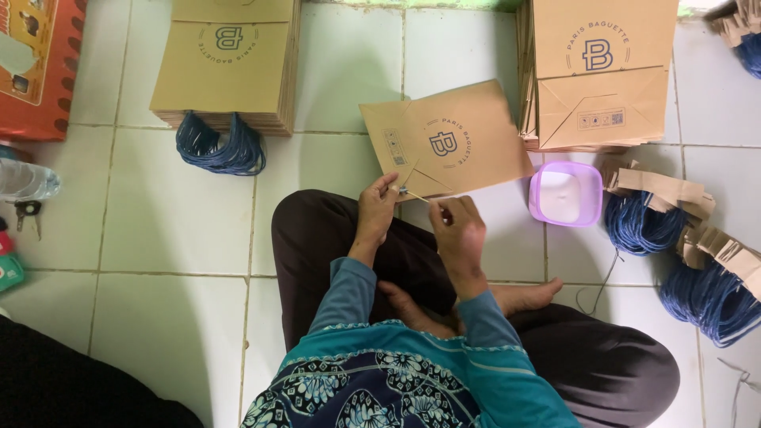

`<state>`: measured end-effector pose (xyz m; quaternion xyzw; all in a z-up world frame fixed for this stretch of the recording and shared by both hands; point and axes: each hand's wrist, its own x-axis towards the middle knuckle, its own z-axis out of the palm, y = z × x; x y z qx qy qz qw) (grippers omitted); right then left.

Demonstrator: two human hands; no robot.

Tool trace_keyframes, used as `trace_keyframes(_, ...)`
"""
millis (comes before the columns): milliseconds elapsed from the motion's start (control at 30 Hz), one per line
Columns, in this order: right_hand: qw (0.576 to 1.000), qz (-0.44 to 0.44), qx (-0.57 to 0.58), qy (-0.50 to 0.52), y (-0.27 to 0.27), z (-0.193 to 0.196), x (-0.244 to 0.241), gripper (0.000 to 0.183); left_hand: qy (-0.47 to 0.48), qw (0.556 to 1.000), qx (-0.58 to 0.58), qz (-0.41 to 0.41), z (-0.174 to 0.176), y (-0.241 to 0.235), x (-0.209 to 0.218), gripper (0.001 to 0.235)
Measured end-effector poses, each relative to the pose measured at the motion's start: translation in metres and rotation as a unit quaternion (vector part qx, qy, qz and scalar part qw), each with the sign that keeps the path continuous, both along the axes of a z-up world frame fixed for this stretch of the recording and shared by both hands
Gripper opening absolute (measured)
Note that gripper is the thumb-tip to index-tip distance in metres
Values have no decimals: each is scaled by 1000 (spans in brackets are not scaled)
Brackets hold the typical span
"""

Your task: The person sits on the floor and assembles flat cardboard paper bags. They fold the cardboard into shape, apply glue from a small container using a stick to the flaps, and then thread blue rope through the bag's handles to secure them.

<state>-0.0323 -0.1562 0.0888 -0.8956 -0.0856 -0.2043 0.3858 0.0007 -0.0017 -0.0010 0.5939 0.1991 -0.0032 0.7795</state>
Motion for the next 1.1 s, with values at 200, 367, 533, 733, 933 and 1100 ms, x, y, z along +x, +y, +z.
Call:
trace_keyframes(200, 983, -165, -72, 35, -98, 24, -2, 6, 10, 1000, 5, 3, -3, 2, -2, 42)
trace_keyframes(367, 956, -252, -137, -63, -216, -42, 11, 10, 52, 998, -24, 7, 17, 1, 1, 43)
trace_keyframes(533, 955, -262, -133, -48, -239, -79, 13, 12, 95, 993, -64, 19, 36, -1, 1, 38)
trace_keyframes(733, 909, -296, -294, -18, -192, -81, 19, 35, 97, 994, -31, 36, 18, 0, 2, 40)
trace_keyframes(933, 992, 111, -8, -64, -21, -71, 15, 35, 41, 999, -25, 14, -8, -1, 3, 47)
trace_keyframes(1100, 982, 83, -162, -43, 35, -109, 9, 50, 40, 998, 36, -33, -8, -1, -1, 58)
